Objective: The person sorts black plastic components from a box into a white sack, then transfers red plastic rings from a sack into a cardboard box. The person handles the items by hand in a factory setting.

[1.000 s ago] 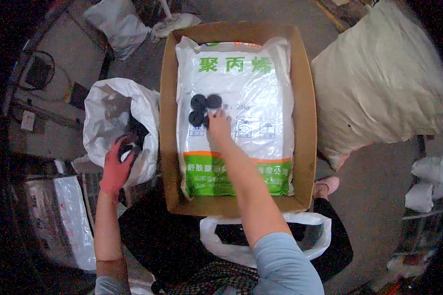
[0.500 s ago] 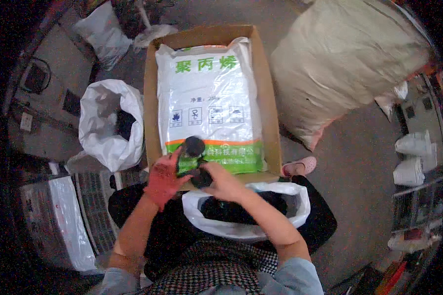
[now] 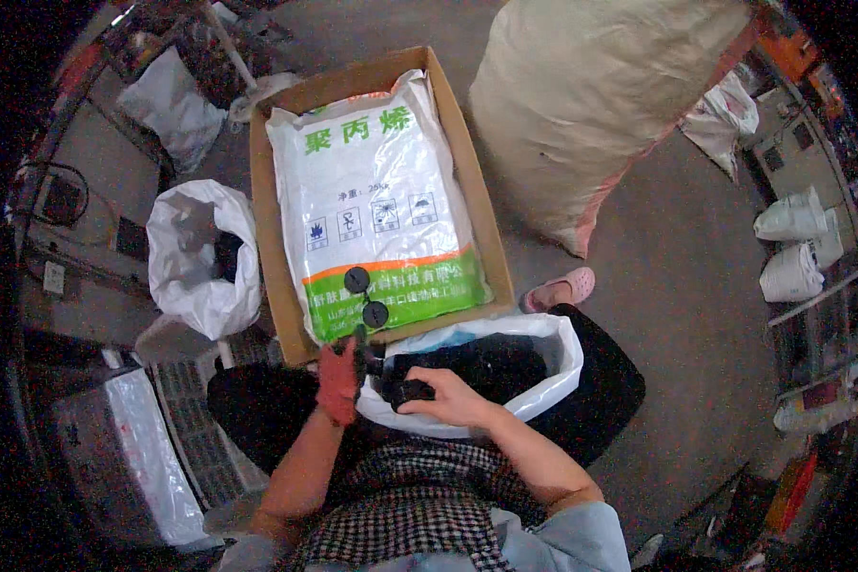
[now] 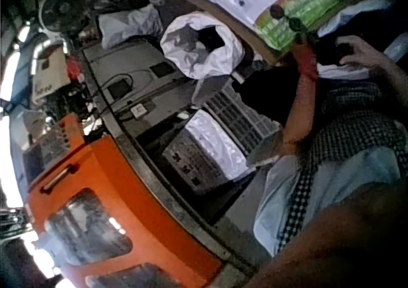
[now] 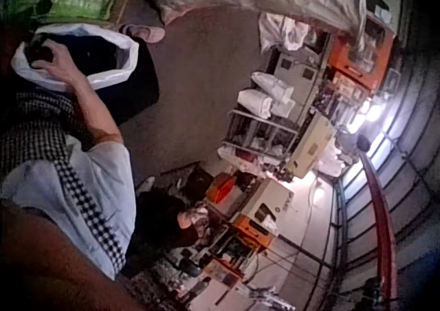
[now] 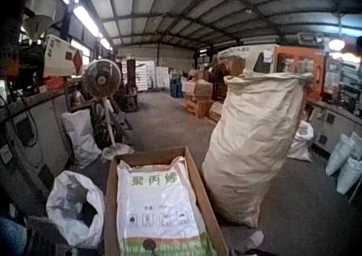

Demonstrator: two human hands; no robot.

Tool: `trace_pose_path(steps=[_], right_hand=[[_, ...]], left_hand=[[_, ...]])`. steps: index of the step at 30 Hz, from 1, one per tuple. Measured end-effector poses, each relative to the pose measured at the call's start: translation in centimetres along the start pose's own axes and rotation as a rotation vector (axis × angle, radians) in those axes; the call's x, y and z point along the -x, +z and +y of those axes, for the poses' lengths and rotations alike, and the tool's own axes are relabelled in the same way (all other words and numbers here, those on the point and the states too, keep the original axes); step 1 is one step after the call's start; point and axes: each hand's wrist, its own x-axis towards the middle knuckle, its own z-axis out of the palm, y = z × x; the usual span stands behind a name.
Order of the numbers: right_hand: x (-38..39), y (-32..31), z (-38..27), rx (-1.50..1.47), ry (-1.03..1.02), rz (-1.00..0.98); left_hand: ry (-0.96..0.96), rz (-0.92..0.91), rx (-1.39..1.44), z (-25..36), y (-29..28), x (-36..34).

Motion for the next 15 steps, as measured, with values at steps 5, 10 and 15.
trace_pose_path(steps=[5, 10, 15], right_hand=[[0.2, -0.6, 1.2, -0.215, -0.211, -0.026], [0.4, 1.0, 2.9, -0.164, -0.05, 0.122], [-0.6, 0.7, 3.1, 0.232, -0.168, 0.328]], left_hand=[[-0.14, -0.545, 0.369, -2.4, -1.7, 1.3], [0.531, -0.085, -0.571, -4.2, 1.2, 2.8], [-0.005, -0.257, -0.177, -6.1, 2.7, -2.1]])
